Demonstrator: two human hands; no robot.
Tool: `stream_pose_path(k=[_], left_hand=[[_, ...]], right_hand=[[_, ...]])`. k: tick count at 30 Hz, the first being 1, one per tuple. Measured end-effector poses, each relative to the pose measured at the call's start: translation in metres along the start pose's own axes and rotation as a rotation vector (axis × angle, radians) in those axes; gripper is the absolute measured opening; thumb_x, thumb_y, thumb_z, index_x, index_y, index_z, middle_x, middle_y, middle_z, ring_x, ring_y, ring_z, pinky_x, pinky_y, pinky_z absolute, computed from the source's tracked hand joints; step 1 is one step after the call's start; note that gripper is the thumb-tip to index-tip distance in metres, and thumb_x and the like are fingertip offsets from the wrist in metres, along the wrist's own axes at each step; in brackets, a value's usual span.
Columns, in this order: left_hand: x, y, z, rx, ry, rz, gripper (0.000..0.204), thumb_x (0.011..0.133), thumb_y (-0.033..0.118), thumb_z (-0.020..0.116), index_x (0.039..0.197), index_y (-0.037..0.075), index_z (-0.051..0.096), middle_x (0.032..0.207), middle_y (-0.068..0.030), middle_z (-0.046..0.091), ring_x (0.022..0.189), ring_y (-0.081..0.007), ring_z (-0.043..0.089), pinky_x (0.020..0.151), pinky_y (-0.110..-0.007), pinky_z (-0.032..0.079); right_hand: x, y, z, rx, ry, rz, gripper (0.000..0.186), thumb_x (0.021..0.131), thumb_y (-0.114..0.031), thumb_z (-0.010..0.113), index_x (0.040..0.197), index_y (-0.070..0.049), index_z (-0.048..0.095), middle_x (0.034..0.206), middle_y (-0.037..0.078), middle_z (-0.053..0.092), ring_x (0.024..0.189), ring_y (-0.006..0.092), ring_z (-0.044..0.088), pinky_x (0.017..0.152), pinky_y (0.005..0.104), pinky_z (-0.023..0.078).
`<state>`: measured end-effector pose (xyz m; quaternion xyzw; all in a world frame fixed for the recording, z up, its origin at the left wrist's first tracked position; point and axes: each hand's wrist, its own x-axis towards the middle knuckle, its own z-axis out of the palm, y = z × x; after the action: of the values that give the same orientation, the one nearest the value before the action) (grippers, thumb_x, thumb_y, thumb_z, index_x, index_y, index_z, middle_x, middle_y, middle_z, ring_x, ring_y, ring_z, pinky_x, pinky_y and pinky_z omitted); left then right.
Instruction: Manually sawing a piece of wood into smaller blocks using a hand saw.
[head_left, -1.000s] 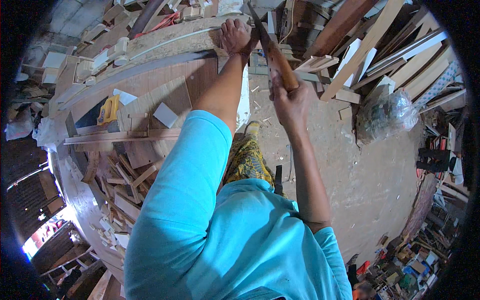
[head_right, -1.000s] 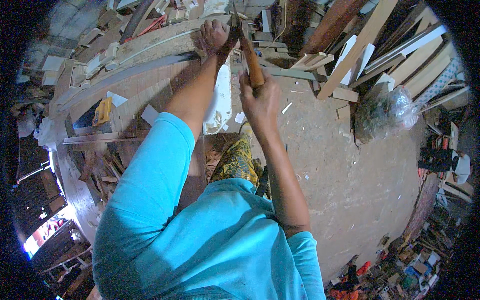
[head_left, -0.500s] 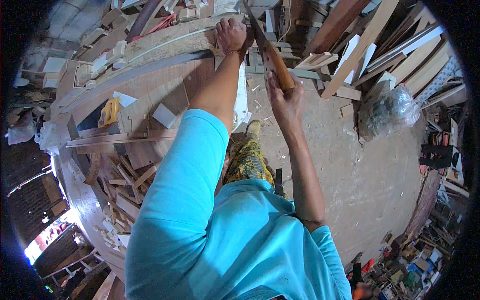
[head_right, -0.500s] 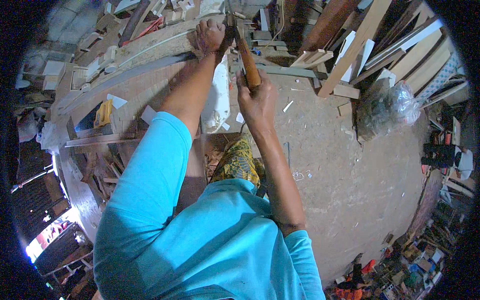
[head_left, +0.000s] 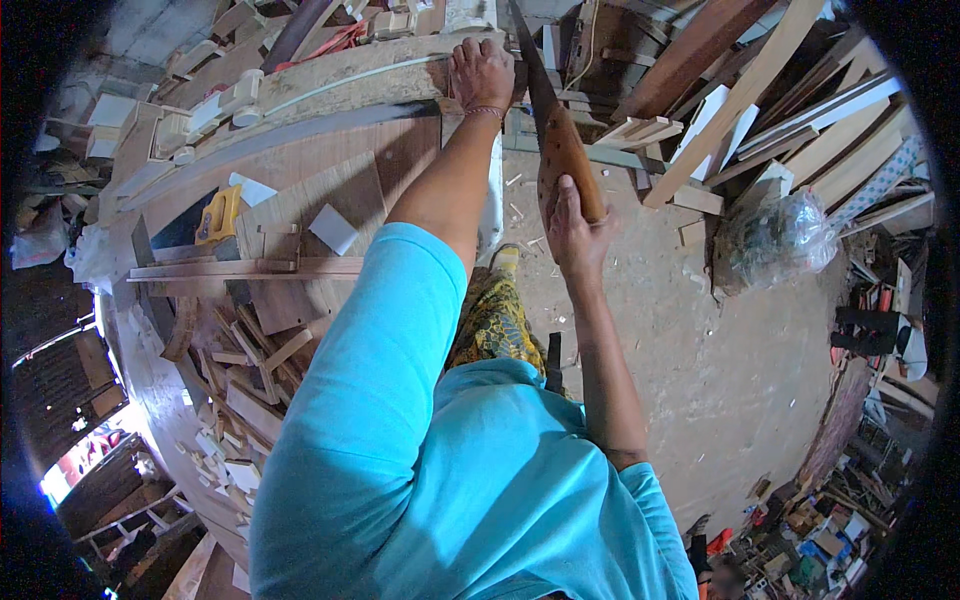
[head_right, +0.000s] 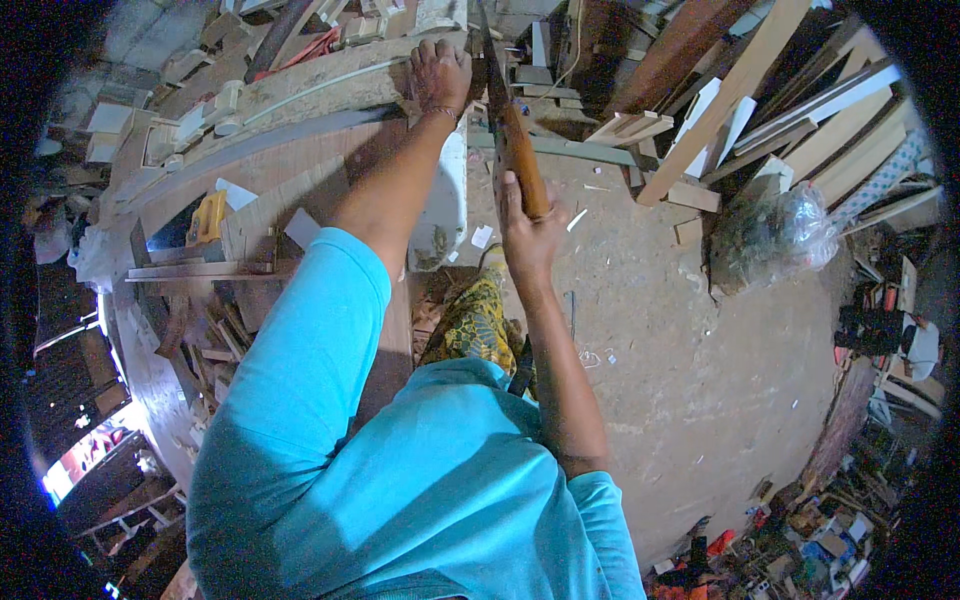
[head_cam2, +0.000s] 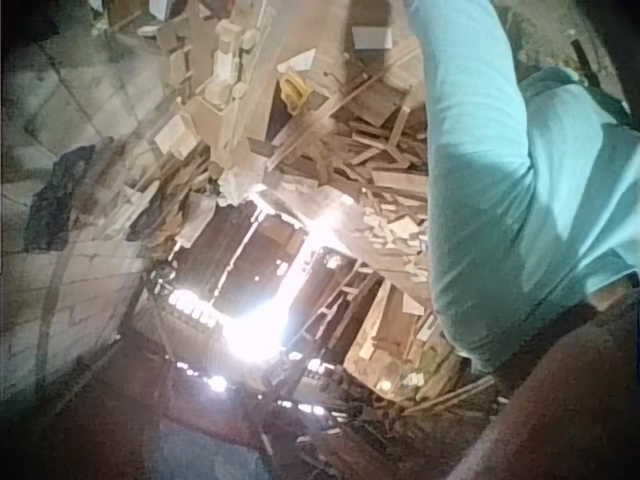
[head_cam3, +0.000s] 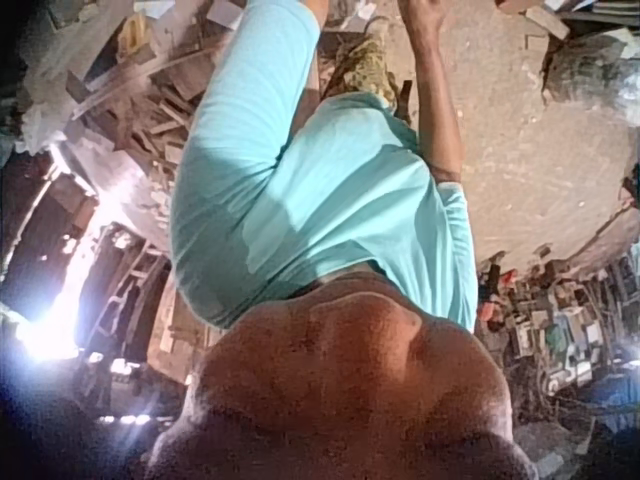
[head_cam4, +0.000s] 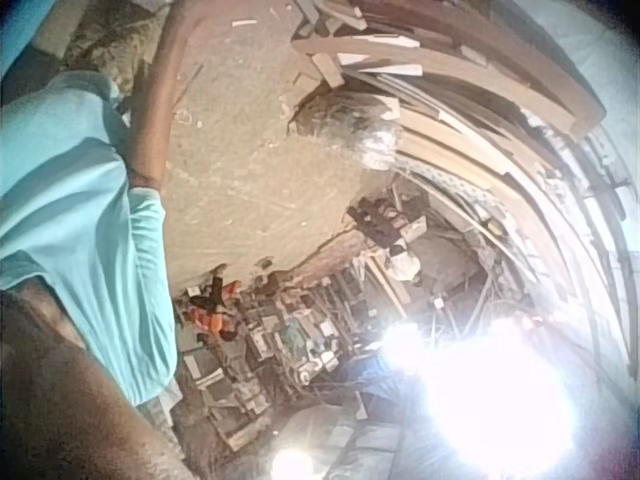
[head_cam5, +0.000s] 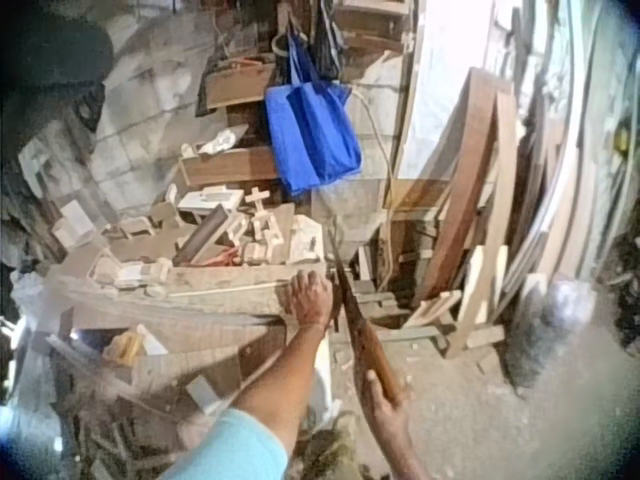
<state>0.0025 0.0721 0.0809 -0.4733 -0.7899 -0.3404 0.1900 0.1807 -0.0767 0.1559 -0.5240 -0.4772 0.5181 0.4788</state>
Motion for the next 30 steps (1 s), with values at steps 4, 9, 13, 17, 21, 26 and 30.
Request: stream_pose_path(k=[4, 9, 13, 17, 21, 26, 30], left_hand=[[-0.001, 0.006, -0.003, 0.005, 0.042, -0.001, 0.021, 0.070, 0.023, 0.051, 0.077, 0.004, 0.055, 0.085, -0.0125, 0.048, 0.086, -0.0279, 0.046, 0.079, -0.039, 0.036], [0.000, 0.000, -0.004, -0.004, -0.024, -0.012, 0.022, 0.071, 0.023, 0.051, 0.081, 0.003, 0.056, 0.088, -0.0125, 0.048, 0.090, -0.0282, 0.045, 0.081, -0.038, 0.035], [-0.002, 0.003, 0.003, 0.100, 0.081, 0.013, 0.023, 0.072, 0.023, 0.051, 0.084, 0.003, 0.056, 0.091, -0.0124, 0.048, 0.091, -0.0281, 0.045, 0.081, -0.039, 0.035], [-0.002, 0.006, -0.007, 0.019, -0.070, -0.045, 0.024, 0.074, 0.023, 0.049, 0.085, 0.003, 0.056, 0.092, -0.0134, 0.049, 0.092, -0.0284, 0.045, 0.081, -0.039, 0.035], [0.000, 0.002, -0.003, 0.029, 0.004, -0.031, 0.022, 0.073, 0.024, 0.050, 0.079, 0.004, 0.056, 0.088, -0.0139, 0.050, 0.087, -0.0294, 0.047, 0.078, -0.039, 0.037], [-0.001, -0.002, 0.006, 0.029, 0.062, 0.033, 0.021, 0.071, 0.024, 0.051, 0.074, 0.003, 0.056, 0.084, -0.0138, 0.051, 0.084, -0.0298, 0.048, 0.074, -0.039, 0.039], [-0.001, -0.003, 0.010, 0.013, 0.049, 0.040, 0.022, 0.070, 0.025, 0.053, 0.075, 0.003, 0.055, 0.083, -0.0137, 0.050, 0.084, -0.0295, 0.048, 0.074, -0.039, 0.040]], right_hand=[[-0.007, 0.033, 0.001, -0.060, 0.029, -0.127, 0.023, 0.080, -0.021, 0.060, 0.074, 0.001, 0.055, 0.058, 0.002, 0.049, 0.053, 0.0074, 0.042, 0.047, 0.0239, 0.035], [-0.016, 0.064, -0.001, -0.307, 0.022, -0.203, 0.020, 0.079, -0.020, 0.059, 0.074, -0.001, 0.054, 0.058, 0.006, 0.048, 0.052, 0.0110, 0.043, 0.048, 0.0281, 0.037], [-0.019, 0.086, 0.004, -0.213, -0.040, -0.220, 0.019, 0.079, -0.018, 0.059, 0.071, -0.002, 0.053, 0.058, 0.004, 0.046, 0.052, 0.0112, 0.043, 0.049, 0.0267, 0.036], [-0.020, 0.063, 0.003, -0.080, -0.020, 0.027, 0.022, 0.079, -0.020, 0.061, 0.074, 0.000, 0.054, 0.057, -0.001, 0.046, 0.052, 0.0082, 0.041, 0.049, 0.0251, 0.036], [-0.015, 0.017, -0.007, -0.087, 0.065, -0.179, 0.022, 0.079, -0.020, 0.060, 0.079, 0.001, 0.054, 0.056, -0.001, 0.046, 0.050, 0.0072, 0.040, 0.045, 0.0235, 0.035], [-0.012, -0.001, -0.018, -0.198, 0.095, -0.210, 0.022, 0.079, -0.021, 0.060, 0.078, 0.001, 0.055, 0.053, 0.005, 0.048, 0.047, 0.0080, 0.043, 0.042, 0.0247, 0.036], [-0.022, -0.014, -0.012, -0.323, 0.091, -0.295, 0.021, 0.079, -0.020, 0.059, 0.076, 0.000, 0.055, 0.047, 0.004, 0.045, 0.042, 0.0076, 0.043, 0.039, 0.0250, 0.034]])
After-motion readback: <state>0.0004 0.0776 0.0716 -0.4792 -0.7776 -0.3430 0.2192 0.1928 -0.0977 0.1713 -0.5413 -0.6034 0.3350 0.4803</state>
